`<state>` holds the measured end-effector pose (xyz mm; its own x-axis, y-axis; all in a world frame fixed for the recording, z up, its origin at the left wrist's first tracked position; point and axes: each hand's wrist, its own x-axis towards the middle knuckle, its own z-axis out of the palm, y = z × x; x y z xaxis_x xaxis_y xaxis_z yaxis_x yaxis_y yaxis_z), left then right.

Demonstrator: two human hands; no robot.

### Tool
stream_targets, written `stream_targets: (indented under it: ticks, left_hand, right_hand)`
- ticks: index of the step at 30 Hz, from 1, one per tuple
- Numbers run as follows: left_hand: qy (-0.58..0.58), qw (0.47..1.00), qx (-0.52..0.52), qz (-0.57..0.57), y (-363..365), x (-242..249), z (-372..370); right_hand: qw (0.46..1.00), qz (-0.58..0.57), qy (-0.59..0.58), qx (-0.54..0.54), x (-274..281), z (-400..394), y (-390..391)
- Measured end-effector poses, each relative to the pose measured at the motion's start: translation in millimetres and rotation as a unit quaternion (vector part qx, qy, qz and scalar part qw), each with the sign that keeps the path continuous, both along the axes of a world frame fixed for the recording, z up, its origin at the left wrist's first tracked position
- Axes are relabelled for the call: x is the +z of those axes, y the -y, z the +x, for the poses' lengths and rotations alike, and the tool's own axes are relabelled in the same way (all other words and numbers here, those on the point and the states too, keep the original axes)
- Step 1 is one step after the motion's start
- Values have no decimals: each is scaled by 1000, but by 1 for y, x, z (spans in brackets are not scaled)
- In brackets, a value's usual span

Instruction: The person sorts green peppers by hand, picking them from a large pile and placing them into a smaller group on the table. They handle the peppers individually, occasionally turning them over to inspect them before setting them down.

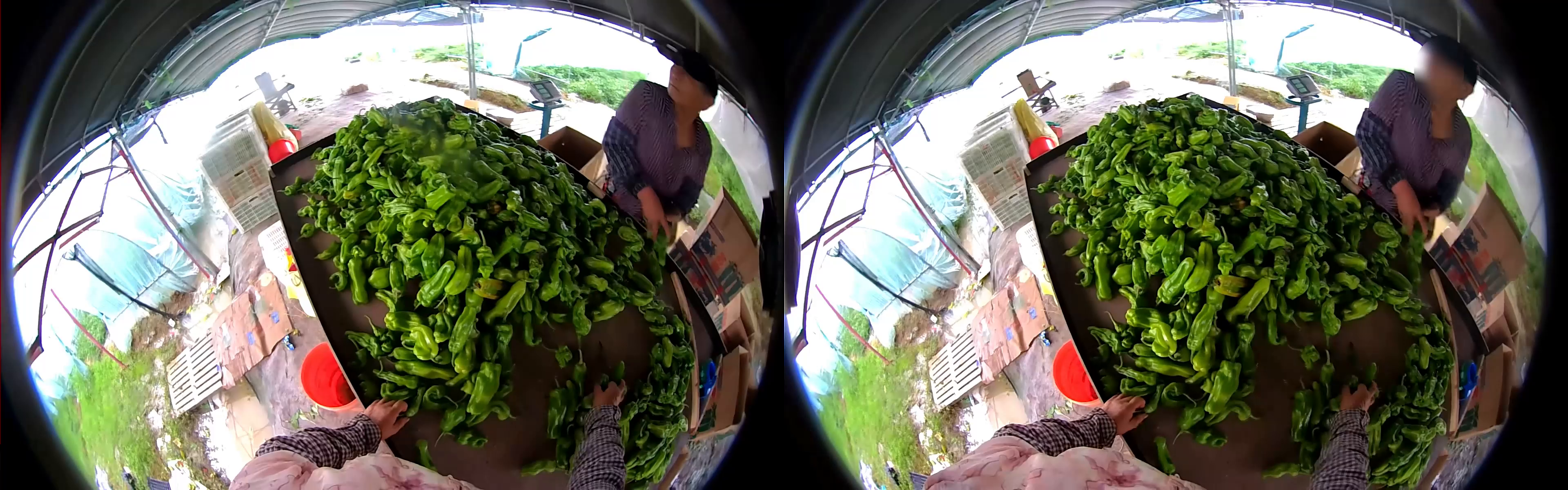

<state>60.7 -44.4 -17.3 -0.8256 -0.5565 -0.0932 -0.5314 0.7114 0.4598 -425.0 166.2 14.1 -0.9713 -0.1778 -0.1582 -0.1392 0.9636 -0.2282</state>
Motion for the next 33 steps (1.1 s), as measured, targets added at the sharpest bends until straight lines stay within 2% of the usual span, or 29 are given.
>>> stream_targets:
  ticks: [2,3,4,5,6,7,9,11,12,14,15,16,17,19,21,23,25,26,27,28,29,30,31,33]
  left_hand:
    - [-21,999,24,11,-1,-5,0]
    - [-32,999,32,7,-2,-6,-1]
    - [-44,999,27,6,-1,-6,0]
    - [-66,997,22,-24,-1,-8,0]
    - [-58,998,37,6,-1,-11,3]
    - [-84,996,20,-21,1,-12,2]
    - [-70,997,28,-26,0,-9,-1]
    - [-40,998,47,12,3,-13,0]
    - [-33,999,39,6,3,-11,-2]
    - [-15,999,34,0,1,0,-2]
    - [-15,999,34,2,0,2,-4]
    - [-19,999,43,-5,-1,-2,-3]
    - [-12,999,33,-2,-1,-1,-2]
    - [-21,999,39,-5,-2,-2,-4]
    - [-22,999,26,-8,-1,-5,-5]
    - [-21,999,14,-24,0,-3,-4]
    - [1,1000,18,-23,0,-2,-4]
    - [-4,1000,10,-23,-1,-1,-6]
    - [-8,1000,4,-24,-1,0,-7]
    - [-15,1000,7,-19,-2,-1,-7]
    - [-2,1000,11,-15,-2,1,-8]
    - [-1,1000,7,-27,-2,1,-7]
    - [-4,999,2,-40,-2,1,-8]
    - [-3,1000,12,-24,-2,2,-10]
  right_hand:
    - [987,11,-60,150,-52,-37,-27]
    - [985,21,-118,122,-91,-52,-39]
    - [974,-80,-142,158,-85,-41,-40]
    - [976,-129,-141,109,-72,-23,-34]
    - [981,-160,-89,66,-37,-1,-31]
    - [963,-269,6,12,-13,14,-32]
    - [943,-274,114,-151,18,28,-37]
    - [809,-496,190,-252,17,34,-61]
    - [805,-492,186,-276,19,35,-81]
    - [627,-669,230,-325,15,46,-111]
    - [563,-701,266,-349,25,50,-128]
    - [590,-689,286,-310,18,50,-162]
    - [566,-713,266,-316,39,62,-170]
    - [510,-768,241,-303,7,49,-222]
    - [521,-733,196,-391,38,47,-236]
    - [678,-642,76,-350,55,39,-236]
    - [800,-519,26,-299,55,21,-233]
    - [900,-362,-59,-235,50,11,-230]
    - [959,-191,-140,-156,45,0,-226]
    - [964,-150,-190,-110,4,-24,-237]
    - [988,-89,-60,-112,53,-19,-213]
    - [984,-76,-65,-145,55,-23,-201]
    - [979,-63,-73,-179,54,-28,-190]
    - [981,-4,-179,-80,61,-24,-152]
